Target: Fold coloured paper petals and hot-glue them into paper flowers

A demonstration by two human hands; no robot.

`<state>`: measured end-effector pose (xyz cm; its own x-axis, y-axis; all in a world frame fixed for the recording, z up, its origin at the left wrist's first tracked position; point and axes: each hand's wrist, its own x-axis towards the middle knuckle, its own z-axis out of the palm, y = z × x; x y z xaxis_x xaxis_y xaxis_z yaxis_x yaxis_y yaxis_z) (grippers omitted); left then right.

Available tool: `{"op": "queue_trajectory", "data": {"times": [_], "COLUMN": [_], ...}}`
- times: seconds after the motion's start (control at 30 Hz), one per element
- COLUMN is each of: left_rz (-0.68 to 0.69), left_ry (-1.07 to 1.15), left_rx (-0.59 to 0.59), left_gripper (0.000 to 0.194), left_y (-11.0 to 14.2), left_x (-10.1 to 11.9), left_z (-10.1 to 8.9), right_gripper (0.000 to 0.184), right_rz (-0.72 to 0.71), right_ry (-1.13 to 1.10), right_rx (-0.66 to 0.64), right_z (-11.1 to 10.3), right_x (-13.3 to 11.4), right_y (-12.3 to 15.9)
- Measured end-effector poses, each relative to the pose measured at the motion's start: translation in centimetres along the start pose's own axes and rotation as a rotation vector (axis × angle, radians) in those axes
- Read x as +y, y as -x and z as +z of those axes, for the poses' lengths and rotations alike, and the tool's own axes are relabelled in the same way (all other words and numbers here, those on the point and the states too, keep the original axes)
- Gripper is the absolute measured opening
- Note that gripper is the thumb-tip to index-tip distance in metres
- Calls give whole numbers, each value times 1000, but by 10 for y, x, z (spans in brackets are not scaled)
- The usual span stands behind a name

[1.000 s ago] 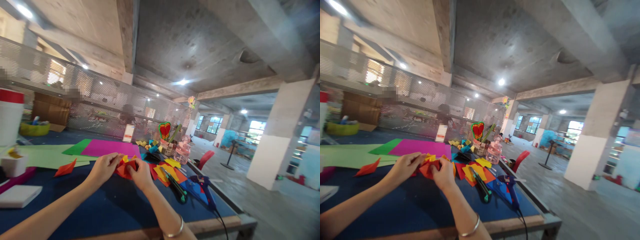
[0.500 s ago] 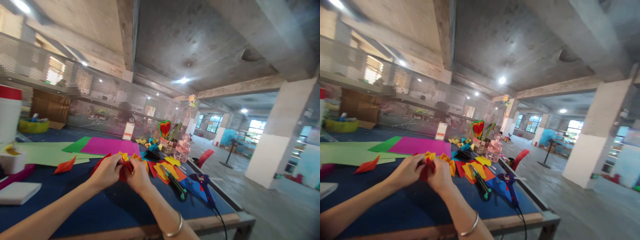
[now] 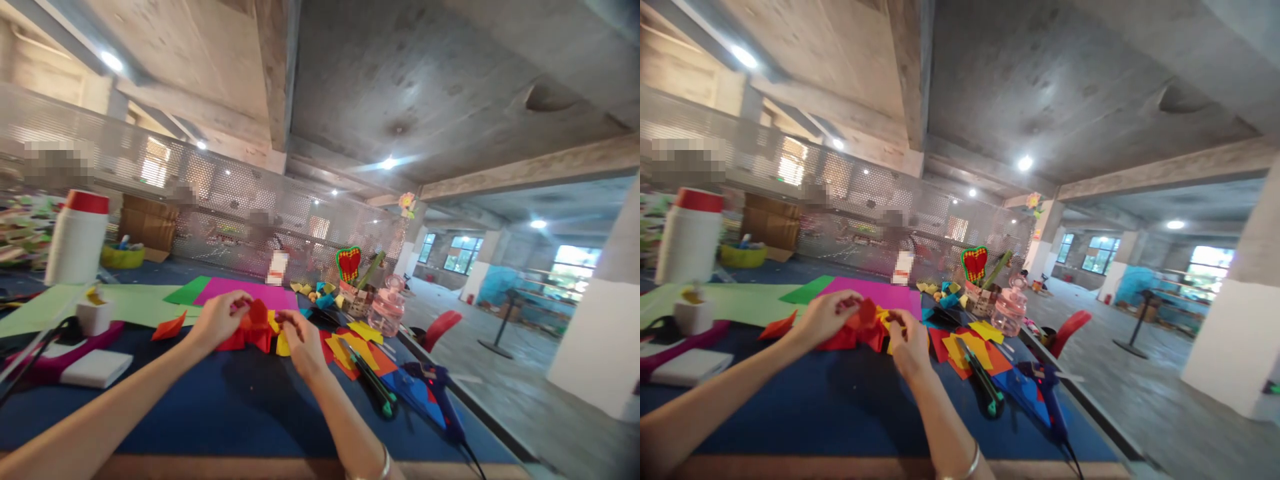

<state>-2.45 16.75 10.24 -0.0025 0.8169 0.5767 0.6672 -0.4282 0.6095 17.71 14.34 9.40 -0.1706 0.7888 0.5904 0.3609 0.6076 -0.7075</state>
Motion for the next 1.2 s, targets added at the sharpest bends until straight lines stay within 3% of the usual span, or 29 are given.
{"op": "queue_trajectory", "data": {"times": [0.1, 0.23, 0.3, 0.47, 0.6, 0.77, 0.87, 1.0, 1.07, 1.2], "left_rz": [-114, -337, -312, -88, -89, -154, -150, -79, 51, 383], "left_ry": [-209, -506, -576, -483, -370, -244, -166, -145, -198, -285], "left_rx": [13, -108, -158, -92, -95, -154, -121, -32, -17, -190], "left_gripper": [26, 30, 32, 32, 28, 23, 25, 25, 24, 37], "left_y": [-17, -26, -26, -28, -34, -41, -40, -21, -5, 27], "left_x": [-13, -23, -26, -13, 3, -10, -20, -5, 13, 46], "left_z": [-27, -51, -53, -53, -53, -43, -32, -10, 4, 30], "right_gripper": [29, 27, 26, 25, 22, 18, 18, 21, 24, 27], "right_rz": [-30, -80, -83, -56, -48, -29, -24, -2, 26, 32], "right_ry": [43, 100, 87, 35, 37, 40, 29, 17, 23, 112], "right_rx": [114, 121, 103, 73, 68, 76, 89, 64, 63, 102], "right_z": [-6, -9, -8, -7, -10, -11, -12, -13, -14, -16], "right_x": [3, 6, 7, 11, 12, 13, 14, 15, 14, 12], "right_y": [-4, -5, -6, -8, -8, -7, -8, -9, -10, -9]}}
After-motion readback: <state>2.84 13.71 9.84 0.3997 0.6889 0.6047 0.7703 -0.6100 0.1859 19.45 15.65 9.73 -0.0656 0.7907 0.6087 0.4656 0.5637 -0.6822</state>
